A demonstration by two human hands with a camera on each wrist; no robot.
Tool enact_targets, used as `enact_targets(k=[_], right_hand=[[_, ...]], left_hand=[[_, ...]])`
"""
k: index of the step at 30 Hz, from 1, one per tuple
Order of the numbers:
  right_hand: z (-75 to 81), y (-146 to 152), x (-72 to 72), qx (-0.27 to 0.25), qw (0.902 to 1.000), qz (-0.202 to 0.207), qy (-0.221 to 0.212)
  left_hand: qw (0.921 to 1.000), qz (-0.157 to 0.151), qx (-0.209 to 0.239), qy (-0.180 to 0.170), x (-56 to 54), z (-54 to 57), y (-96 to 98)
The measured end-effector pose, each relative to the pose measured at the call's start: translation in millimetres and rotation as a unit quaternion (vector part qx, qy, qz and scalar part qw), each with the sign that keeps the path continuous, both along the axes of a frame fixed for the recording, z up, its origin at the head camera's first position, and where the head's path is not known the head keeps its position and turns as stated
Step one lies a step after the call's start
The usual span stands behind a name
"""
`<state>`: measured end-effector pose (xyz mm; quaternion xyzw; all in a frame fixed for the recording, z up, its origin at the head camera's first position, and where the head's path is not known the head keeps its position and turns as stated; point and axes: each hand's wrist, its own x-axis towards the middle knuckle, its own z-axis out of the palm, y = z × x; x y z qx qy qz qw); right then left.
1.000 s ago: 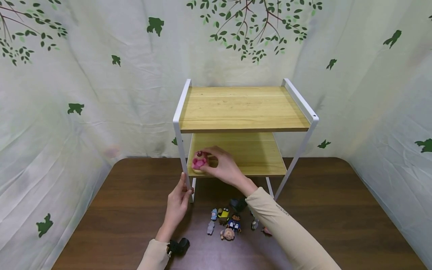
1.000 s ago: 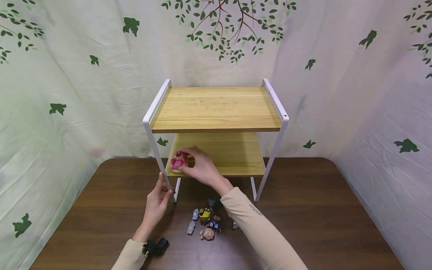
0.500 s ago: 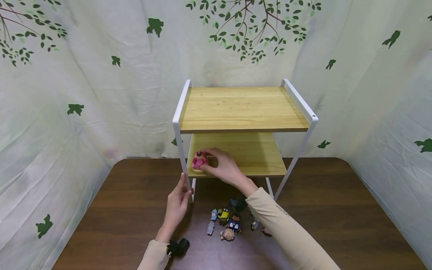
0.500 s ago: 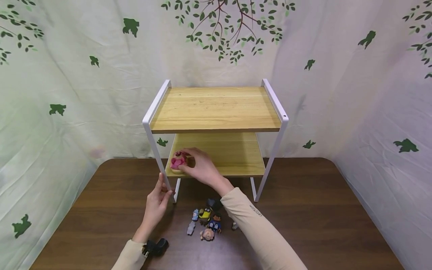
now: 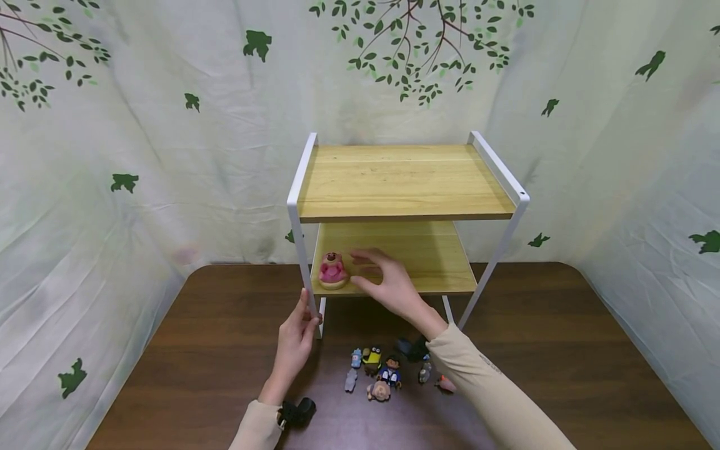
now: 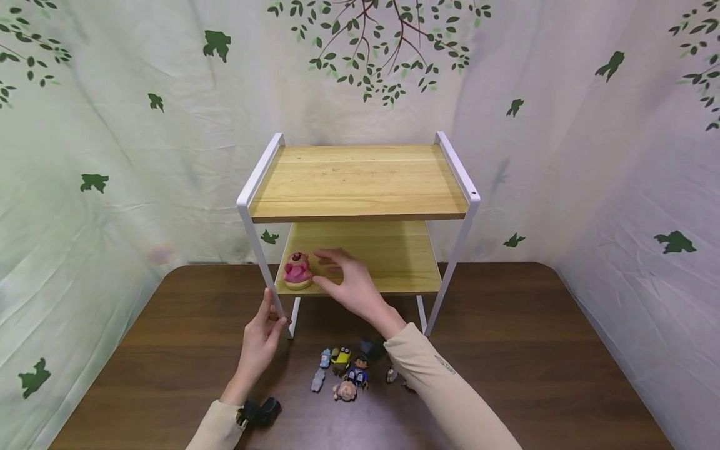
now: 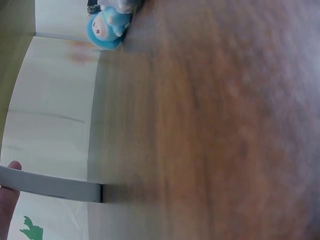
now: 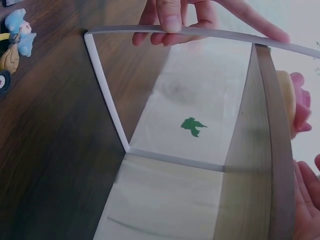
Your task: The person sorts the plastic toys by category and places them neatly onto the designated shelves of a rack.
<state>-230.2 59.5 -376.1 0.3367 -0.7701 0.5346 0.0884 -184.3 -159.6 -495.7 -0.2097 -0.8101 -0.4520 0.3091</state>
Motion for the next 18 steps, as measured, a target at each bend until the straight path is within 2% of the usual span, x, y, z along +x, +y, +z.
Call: enact_targets(k=[11,18], right_hand=[[-4.7,20,12.6,-0.037,0.9990,0.014,-0.017],[15.3,31,39.7,-0.037,0.9992,0.014,-0.009]], left_hand=[[0.9999,0.000,0.003,0.011,-0.4,-1.7,-0.2],[0.9999,-0.002,0.005,0.015,-1.6,-2.9,-0.4]])
